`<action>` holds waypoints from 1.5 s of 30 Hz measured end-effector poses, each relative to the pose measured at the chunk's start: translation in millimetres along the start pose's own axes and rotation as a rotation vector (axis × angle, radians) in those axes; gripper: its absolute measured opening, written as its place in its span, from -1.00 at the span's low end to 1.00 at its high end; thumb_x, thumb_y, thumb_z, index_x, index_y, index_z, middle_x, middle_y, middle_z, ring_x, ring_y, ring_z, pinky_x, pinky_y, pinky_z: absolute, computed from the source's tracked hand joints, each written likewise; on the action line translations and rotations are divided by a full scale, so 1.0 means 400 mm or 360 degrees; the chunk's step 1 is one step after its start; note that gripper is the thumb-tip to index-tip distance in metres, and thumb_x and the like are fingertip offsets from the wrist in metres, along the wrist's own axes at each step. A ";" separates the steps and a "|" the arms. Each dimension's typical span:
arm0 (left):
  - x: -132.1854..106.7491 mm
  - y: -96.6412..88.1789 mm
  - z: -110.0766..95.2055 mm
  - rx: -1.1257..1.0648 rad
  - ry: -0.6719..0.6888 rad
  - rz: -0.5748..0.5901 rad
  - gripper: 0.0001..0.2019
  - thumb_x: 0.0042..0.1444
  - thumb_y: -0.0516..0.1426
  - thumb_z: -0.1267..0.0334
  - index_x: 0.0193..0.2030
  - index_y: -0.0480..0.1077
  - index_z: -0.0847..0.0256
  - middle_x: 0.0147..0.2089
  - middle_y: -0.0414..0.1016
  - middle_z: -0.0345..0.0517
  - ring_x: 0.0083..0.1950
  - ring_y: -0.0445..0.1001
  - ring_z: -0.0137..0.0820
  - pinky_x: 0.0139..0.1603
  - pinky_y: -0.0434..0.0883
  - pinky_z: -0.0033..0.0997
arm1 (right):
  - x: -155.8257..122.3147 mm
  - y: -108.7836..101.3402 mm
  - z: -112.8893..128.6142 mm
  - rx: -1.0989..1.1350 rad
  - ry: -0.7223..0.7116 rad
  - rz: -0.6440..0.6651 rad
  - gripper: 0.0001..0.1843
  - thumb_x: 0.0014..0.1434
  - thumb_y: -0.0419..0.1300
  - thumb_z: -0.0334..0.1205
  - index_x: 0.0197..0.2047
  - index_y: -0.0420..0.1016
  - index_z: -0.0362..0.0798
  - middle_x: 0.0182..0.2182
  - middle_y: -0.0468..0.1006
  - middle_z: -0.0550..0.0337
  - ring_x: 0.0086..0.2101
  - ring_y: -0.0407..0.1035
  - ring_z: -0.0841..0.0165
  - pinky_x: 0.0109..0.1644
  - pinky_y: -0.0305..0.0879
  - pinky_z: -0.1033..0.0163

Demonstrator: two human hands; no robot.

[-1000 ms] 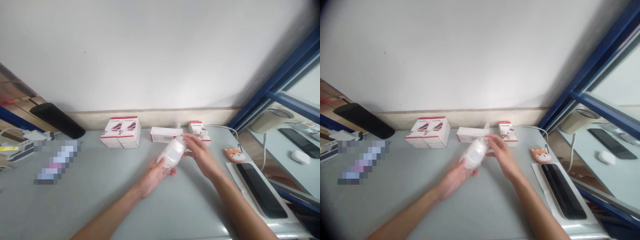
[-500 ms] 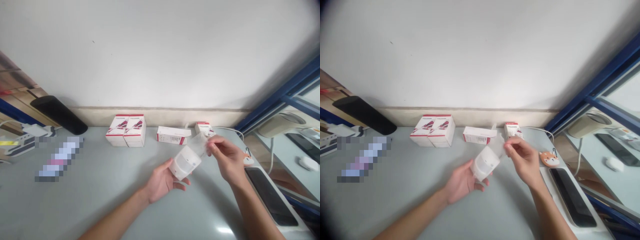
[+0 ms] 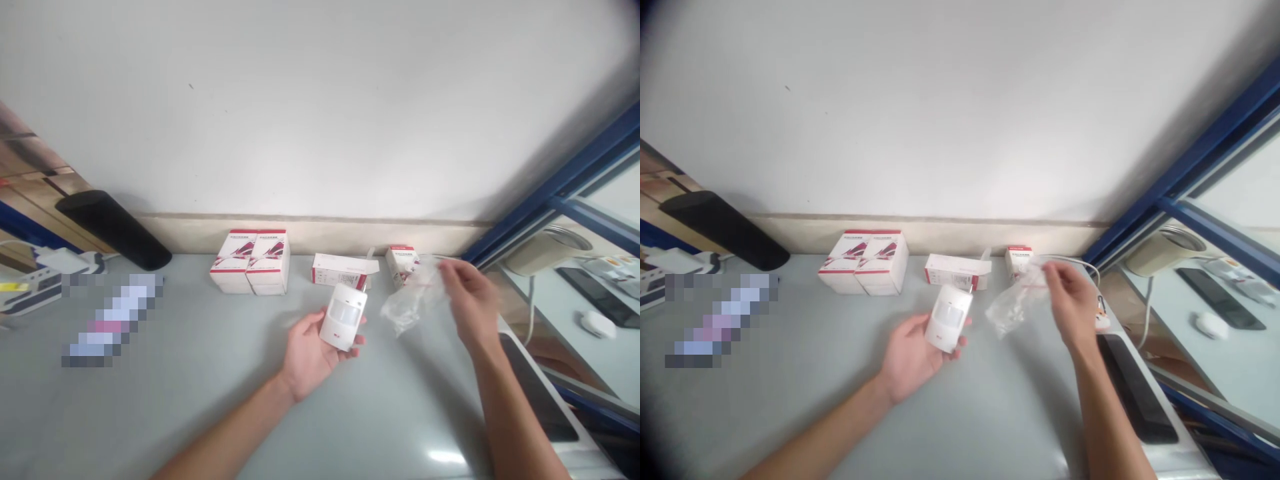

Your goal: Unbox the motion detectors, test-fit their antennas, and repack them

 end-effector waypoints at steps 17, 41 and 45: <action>-0.012 0.003 0.009 -0.0051 0.0059 -0.0150 -0.66 0.26 0.05 0.26 0.14 0.31 0.27 0.05 0.62 0.31 -0.20 0.62 -0.10 -0.07 0.39 -0.14 | -0.108 0.115 0.161 -0.0001 -0.0683 0.0443 -0.77 0.46 0.13 -0.17 0.06 0.59 0.08 -0.21 0.60 0.09 -0.26 0.49 0.24 -0.14 0.46 0.10; -0.018 0.037 0.021 0.0240 0.0117 0.0042 -0.69 0.31 -0.03 0.21 0.10 0.32 0.28 -0.06 0.65 0.26 -0.32 0.58 -0.12 -0.21 0.33 -0.16 | -0.178 0.244 0.086 0.0444 0.0411 0.1053 -0.61 0.34 0.24 0.18 -0.19 0.55 0.00 -0.43 0.44 0.26 -0.44 0.23 0.39 -0.33 0.17 0.23; -0.025 0.043 0.019 0.0250 0.0131 0.0089 -0.75 0.30 -0.02 0.20 0.04 0.29 0.23 -0.07 0.65 0.25 -0.32 0.58 -0.12 -0.23 0.33 -0.17 | -0.167 0.236 0.089 0.0373 0.0366 0.1022 -0.59 0.33 0.23 0.19 -0.20 0.56 -0.01 -0.40 0.49 0.22 -0.40 0.30 0.35 -0.29 0.23 0.21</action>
Point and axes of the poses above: each hand's wrist, its own x-axis towards the middle knuckle, its own y-axis out of the palm, z = x × y, the point moved 8 cm from there along x, towards the middle knuckle
